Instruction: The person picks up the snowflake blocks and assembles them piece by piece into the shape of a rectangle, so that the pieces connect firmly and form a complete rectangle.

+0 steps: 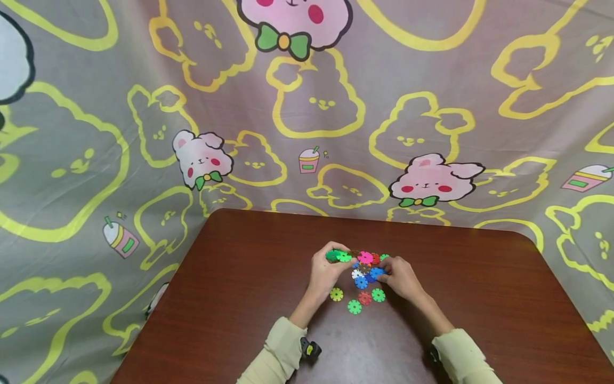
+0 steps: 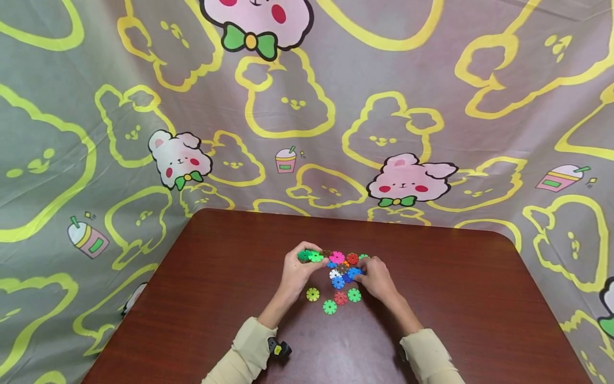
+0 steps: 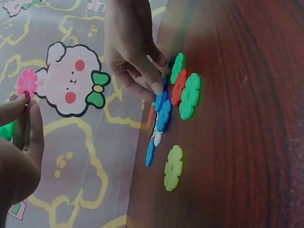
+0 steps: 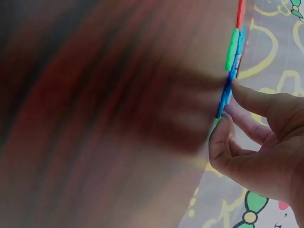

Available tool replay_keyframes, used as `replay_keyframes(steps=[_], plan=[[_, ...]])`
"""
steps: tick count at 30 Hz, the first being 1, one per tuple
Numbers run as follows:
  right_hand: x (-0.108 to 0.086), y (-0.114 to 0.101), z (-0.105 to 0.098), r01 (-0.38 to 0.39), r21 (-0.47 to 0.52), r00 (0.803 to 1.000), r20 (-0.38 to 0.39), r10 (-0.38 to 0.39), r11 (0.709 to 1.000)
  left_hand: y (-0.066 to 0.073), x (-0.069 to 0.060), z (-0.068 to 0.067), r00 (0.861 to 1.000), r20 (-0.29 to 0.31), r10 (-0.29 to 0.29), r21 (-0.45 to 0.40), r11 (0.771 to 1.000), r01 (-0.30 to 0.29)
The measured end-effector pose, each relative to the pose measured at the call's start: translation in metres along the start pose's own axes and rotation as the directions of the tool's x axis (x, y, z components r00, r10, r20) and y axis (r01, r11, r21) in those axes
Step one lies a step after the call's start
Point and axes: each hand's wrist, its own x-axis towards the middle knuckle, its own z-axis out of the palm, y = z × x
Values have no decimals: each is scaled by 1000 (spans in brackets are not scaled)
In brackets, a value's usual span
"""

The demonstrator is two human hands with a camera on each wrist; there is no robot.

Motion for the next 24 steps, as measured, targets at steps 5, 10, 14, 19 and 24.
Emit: replay_keyframes(steps=[5, 10, 14, 19, 24], plan=[[1, 2, 2, -16, 2, 1000, -2, 16, 1000, -1, 0, -1, 1000, 19, 7, -10, 1000, -7], [2, 4, 2, -25, 29, 999, -30, 26, 999, -3, 1, -1, 1000, 24, 13, -5, 1000, -13], [1, 6, 0, -71, 84, 996, -48, 76, 994, -4, 2, 0, 1000, 16, -9, 17, 1000, 9], [-2, 6, -7, -150, 207, 986, -37, 161, 967, 14, -1, 0, 1000, 15, -24, 21, 1000, 23], [-4, 2, -15, -186, 313, 979, -23, 203, 931, 32, -6, 0, 1000, 10, -16, -5, 1000, 16]])
